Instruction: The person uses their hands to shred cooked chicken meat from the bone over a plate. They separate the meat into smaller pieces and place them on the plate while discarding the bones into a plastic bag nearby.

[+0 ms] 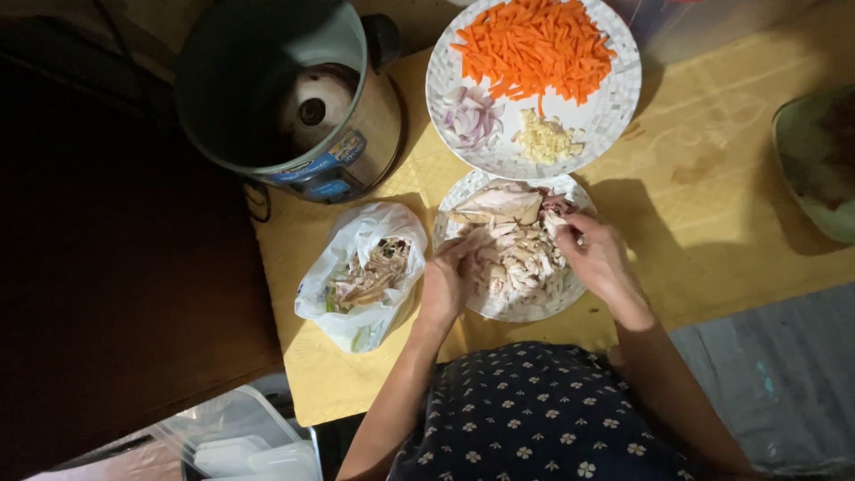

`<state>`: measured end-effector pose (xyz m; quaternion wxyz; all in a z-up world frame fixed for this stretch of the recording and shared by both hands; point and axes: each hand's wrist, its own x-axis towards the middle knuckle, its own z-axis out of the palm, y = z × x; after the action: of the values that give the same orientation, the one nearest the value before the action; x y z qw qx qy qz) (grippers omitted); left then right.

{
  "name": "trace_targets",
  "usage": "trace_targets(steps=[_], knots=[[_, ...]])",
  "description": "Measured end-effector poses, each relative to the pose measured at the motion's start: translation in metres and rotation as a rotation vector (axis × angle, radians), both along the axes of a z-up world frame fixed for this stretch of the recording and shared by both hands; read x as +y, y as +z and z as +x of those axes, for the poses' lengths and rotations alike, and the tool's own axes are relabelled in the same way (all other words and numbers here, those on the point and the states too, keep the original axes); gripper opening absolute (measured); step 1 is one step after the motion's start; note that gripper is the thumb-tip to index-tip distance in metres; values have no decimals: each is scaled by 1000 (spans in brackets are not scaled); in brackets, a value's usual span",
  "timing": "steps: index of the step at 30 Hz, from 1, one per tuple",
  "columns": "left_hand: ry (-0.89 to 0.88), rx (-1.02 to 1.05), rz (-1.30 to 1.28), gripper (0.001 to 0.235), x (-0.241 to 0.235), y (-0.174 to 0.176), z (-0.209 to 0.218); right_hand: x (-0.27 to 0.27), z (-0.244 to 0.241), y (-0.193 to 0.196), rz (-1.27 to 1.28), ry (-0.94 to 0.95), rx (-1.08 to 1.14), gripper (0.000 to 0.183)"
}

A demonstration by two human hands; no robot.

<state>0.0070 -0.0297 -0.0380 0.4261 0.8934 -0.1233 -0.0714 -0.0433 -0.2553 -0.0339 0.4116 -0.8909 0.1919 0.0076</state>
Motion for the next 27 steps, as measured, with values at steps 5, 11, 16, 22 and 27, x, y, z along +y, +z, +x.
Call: trace_targets(steps=[5, 11, 16, 22, 27], knots=[[5, -47, 64, 40, 21, -44, -4, 9, 5, -16, -89, 189, -193, 19], [-229, -157, 338, 47, 0, -31, 16, 14, 9, -21, -153, 314, -262, 30], [-83, -44, 351, 47, -13, -72, 31, 6, 3, -6, -174, 266, -283, 26], [-20, 170, 149, 42, -19, -20, 18, 8, 6, -24, -98, 261, -338, 18], [83, 359, -209, 37, -19, 14, 3, 2, 15, -67, -23, 268, -412, 19]])
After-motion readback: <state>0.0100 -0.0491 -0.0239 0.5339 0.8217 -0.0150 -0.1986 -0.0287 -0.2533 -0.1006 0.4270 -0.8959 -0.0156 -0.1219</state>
